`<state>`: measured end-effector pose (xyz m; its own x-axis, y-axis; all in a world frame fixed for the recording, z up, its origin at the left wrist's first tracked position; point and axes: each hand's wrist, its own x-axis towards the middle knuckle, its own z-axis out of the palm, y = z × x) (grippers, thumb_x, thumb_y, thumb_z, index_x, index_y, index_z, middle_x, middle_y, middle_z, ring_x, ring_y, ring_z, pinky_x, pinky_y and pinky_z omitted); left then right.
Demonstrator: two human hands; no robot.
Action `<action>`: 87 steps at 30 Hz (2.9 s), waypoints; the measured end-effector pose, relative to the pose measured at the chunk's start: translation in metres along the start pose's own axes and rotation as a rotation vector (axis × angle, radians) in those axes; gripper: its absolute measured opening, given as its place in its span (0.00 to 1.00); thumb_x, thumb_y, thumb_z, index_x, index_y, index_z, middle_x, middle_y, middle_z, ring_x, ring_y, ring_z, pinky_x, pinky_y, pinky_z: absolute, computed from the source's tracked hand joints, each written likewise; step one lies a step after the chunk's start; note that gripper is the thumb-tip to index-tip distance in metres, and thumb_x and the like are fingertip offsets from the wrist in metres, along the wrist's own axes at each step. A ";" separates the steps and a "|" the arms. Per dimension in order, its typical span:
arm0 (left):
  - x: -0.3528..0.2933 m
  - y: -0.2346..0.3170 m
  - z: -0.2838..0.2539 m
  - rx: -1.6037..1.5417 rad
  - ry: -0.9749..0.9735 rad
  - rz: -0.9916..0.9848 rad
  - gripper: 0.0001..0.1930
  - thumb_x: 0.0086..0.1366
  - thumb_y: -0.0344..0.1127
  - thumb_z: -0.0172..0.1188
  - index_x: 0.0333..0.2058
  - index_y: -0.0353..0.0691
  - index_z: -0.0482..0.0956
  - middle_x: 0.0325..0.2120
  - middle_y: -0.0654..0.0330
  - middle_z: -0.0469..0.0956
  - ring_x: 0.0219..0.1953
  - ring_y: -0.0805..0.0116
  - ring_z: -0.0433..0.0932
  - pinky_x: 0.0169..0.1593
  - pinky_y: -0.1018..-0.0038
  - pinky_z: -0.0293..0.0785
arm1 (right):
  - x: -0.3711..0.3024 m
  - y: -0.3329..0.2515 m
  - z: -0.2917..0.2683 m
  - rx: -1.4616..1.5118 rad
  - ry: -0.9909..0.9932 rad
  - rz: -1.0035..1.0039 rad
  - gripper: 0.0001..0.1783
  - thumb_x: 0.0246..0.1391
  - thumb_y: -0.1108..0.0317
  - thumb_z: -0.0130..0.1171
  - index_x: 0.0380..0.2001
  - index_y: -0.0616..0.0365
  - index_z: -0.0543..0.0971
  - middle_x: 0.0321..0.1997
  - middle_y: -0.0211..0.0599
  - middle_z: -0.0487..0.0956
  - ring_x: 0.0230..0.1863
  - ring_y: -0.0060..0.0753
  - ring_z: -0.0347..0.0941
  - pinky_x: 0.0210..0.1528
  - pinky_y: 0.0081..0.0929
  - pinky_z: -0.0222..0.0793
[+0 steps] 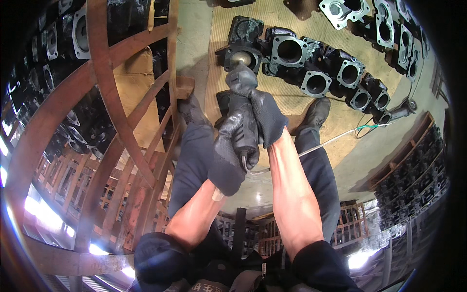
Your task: The person uses a handheld rotary tool to grind the interior surfaces of several dark metal parts laid out on a wooden board. The person moves the tool across each part's inner cavity and then sets the tool down.
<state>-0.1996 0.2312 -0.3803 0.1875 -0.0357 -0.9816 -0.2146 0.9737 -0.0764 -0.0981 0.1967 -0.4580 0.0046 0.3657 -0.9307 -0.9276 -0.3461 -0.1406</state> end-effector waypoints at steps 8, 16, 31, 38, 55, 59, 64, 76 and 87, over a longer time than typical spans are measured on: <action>0.021 0.000 -0.005 -0.031 0.002 0.062 0.12 0.69 0.47 0.52 0.37 0.45 0.76 0.21 0.65 0.78 0.14 0.71 0.74 0.14 0.75 0.71 | 0.010 -0.004 0.005 0.180 0.002 0.145 0.15 0.50 0.62 0.65 0.34 0.64 0.79 0.22 0.36 0.78 0.19 0.31 0.75 0.23 0.27 0.71; 0.012 -0.008 -0.016 -0.049 -0.006 0.072 0.14 0.69 0.47 0.52 0.39 0.42 0.76 0.22 0.60 0.78 0.16 0.68 0.76 0.13 0.74 0.72 | 0.000 0.005 -0.001 0.264 -0.086 0.147 0.15 0.52 0.60 0.64 0.35 0.62 0.78 0.23 0.35 0.78 0.21 0.29 0.75 0.25 0.26 0.72; 0.017 0.007 0.008 -0.034 0.061 0.057 0.15 0.68 0.48 0.52 0.42 0.44 0.76 0.23 0.57 0.79 0.15 0.66 0.76 0.12 0.75 0.67 | 0.024 0.008 -0.005 0.333 -0.144 0.172 0.18 0.53 0.62 0.62 0.41 0.64 0.74 0.27 0.39 0.77 0.23 0.33 0.76 0.27 0.27 0.75; 0.016 0.013 0.010 -0.010 0.000 0.038 0.15 0.69 0.49 0.51 0.39 0.44 0.76 0.22 0.58 0.78 0.14 0.67 0.74 0.12 0.76 0.67 | 0.009 -0.011 0.010 0.215 -0.061 0.180 0.19 0.53 0.61 0.62 0.42 0.64 0.75 0.28 0.39 0.78 0.24 0.30 0.76 0.28 0.26 0.75; 0.004 0.000 -0.009 -0.089 -0.118 0.059 0.17 0.70 0.50 0.49 0.37 0.41 0.76 0.21 0.57 0.77 0.11 0.67 0.72 0.12 0.75 0.69 | -0.004 -0.006 0.006 0.062 -0.006 0.136 0.17 0.54 0.62 0.62 0.41 0.65 0.76 0.30 0.36 0.78 0.25 0.28 0.75 0.29 0.22 0.73; 0.004 0.000 -0.010 -0.095 -0.120 0.055 0.17 0.70 0.50 0.50 0.38 0.42 0.75 0.21 0.56 0.77 0.11 0.66 0.72 0.12 0.75 0.69 | -0.004 -0.005 0.007 0.036 -0.007 0.138 0.18 0.54 0.62 0.62 0.41 0.66 0.76 0.30 0.37 0.78 0.25 0.28 0.75 0.29 0.23 0.73; 0.004 0.005 -0.005 -0.071 -0.184 0.049 0.16 0.69 0.50 0.51 0.40 0.43 0.75 0.23 0.57 0.78 0.12 0.66 0.74 0.12 0.75 0.69 | 0.007 0.000 0.004 0.043 -0.023 0.072 0.17 0.54 0.62 0.62 0.41 0.65 0.76 0.30 0.38 0.79 0.25 0.29 0.76 0.29 0.24 0.74; 0.013 0.018 0.012 -0.101 -0.109 -0.011 0.19 0.70 0.50 0.48 0.46 0.41 0.74 0.27 0.57 0.79 0.18 0.66 0.76 0.14 0.74 0.71 | 0.015 -0.017 0.013 -0.001 0.022 0.107 0.19 0.54 0.61 0.62 0.44 0.63 0.76 0.31 0.38 0.79 0.26 0.30 0.77 0.30 0.26 0.75; 0.005 0.005 -0.001 -0.169 -0.241 -0.059 0.23 0.70 0.56 0.46 0.41 0.39 0.74 0.25 0.50 0.77 0.10 0.61 0.70 0.12 0.71 0.68 | -0.004 -0.019 0.010 -0.164 0.004 0.052 0.16 0.60 0.62 0.57 0.46 0.61 0.80 0.39 0.34 0.80 0.38 0.24 0.77 0.42 0.22 0.73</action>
<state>-0.2013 0.2360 -0.3857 0.4222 -0.0168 -0.9064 -0.3497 0.9194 -0.1799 -0.0848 0.2104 -0.4478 -0.0397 0.3405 -0.9394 -0.8533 -0.5008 -0.1454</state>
